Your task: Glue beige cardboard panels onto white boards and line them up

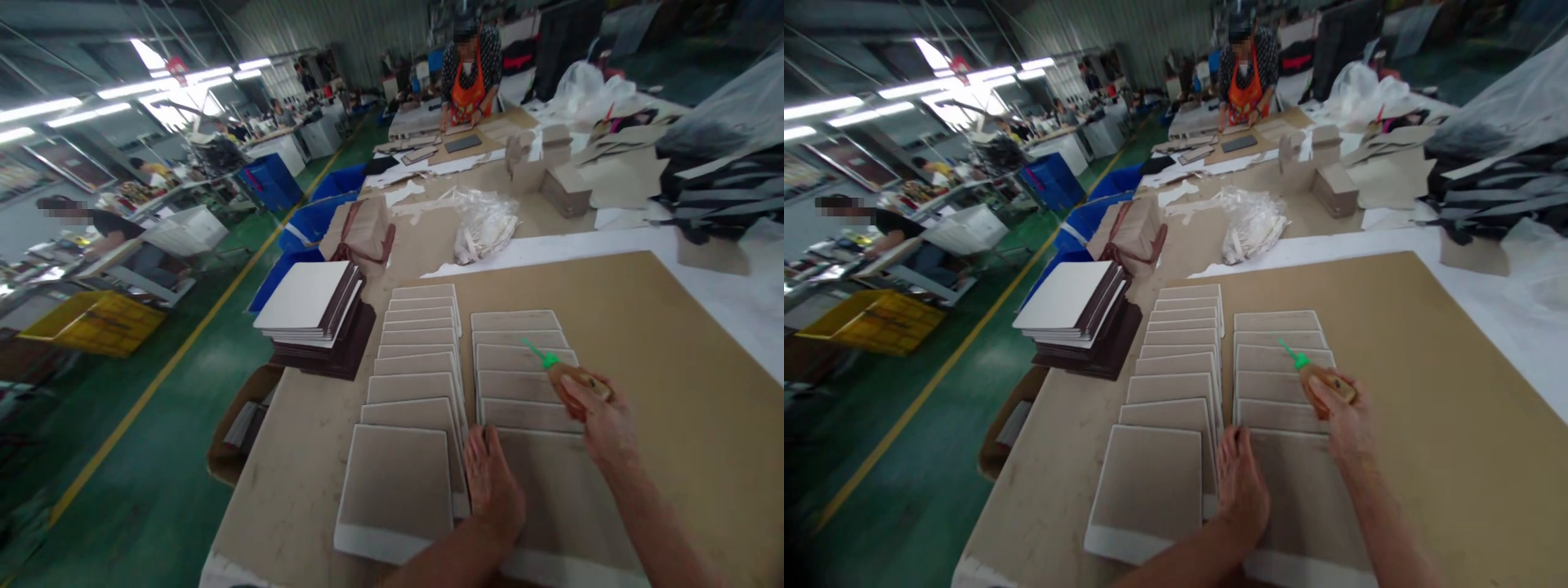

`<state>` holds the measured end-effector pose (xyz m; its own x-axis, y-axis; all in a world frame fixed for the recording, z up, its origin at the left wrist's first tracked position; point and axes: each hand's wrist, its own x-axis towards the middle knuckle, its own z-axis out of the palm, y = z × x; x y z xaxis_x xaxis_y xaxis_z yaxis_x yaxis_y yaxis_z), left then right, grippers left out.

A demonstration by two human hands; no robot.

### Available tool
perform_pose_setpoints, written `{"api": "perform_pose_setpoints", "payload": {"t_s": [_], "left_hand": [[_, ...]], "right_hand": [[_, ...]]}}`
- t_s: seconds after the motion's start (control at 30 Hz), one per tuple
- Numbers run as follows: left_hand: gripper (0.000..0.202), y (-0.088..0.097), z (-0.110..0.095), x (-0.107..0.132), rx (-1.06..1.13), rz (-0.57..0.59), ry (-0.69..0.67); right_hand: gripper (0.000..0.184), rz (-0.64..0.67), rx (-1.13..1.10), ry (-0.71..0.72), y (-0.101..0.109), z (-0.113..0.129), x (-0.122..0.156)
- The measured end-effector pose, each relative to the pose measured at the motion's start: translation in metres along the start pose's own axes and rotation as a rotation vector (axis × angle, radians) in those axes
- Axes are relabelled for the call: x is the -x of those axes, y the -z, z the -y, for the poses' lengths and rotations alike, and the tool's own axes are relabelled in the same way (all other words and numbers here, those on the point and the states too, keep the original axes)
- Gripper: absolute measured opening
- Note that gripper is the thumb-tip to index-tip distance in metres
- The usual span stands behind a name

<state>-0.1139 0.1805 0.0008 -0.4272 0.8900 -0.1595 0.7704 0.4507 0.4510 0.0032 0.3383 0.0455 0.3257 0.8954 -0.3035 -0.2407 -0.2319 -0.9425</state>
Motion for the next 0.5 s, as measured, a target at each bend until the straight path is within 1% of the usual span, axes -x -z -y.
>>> {"api": "perform_pose_setpoints", "payload": {"t_s": [0.07,0.1,0.13,0.17,0.2,0.23,0.3,0.37,0.43,0.47,0.5], "left_hand": [[0.065,0.016,-0.002,0.011,0.067,0.071,-0.086],[0.068,0.026,0.000,0.018,0.117,0.108,-0.169],[0.069,0.038,0.007,0.026,0.169,0.137,-0.272],[0.066,0.051,0.019,0.033,0.212,0.150,-0.380],[0.061,0.063,0.036,0.040,0.234,0.145,-0.483],[0.055,0.075,0.057,0.047,0.224,0.123,-0.560],[0.046,0.095,0.112,0.056,0.115,0.024,-0.623],[0.046,0.110,0.170,0.059,-0.093,-0.098,-0.608],[0.046,0.121,0.221,0.058,-0.140,-0.124,-0.612],[0.046,0.125,0.240,0.057,-0.155,-0.123,-0.625],[0.046,0.129,0.255,0.055,-0.157,-0.115,-0.641]], "right_hand": [[0.065,-0.045,0.027,-0.002,0.013,0.003,0.032],[0.065,-0.058,0.050,-0.004,0.018,0.002,0.051],[0.065,-0.062,0.074,-0.004,0.021,0.000,0.071],[0.064,-0.061,0.104,-0.004,0.022,-0.003,0.092],[0.064,-0.056,0.139,-0.005,0.023,-0.008,0.114],[0.063,-0.043,0.178,-0.005,0.023,-0.014,0.135],[0.062,-0.008,0.262,-0.008,0.020,-0.029,0.175],[0.061,0.027,0.340,-0.001,0.015,-0.046,0.208],[0.059,0.055,0.401,0.030,0.009,-0.062,0.233],[0.057,0.067,0.425,0.055,0.005,-0.069,0.243],[0.055,0.080,0.446,0.085,0.001,-0.076,0.250]]}}
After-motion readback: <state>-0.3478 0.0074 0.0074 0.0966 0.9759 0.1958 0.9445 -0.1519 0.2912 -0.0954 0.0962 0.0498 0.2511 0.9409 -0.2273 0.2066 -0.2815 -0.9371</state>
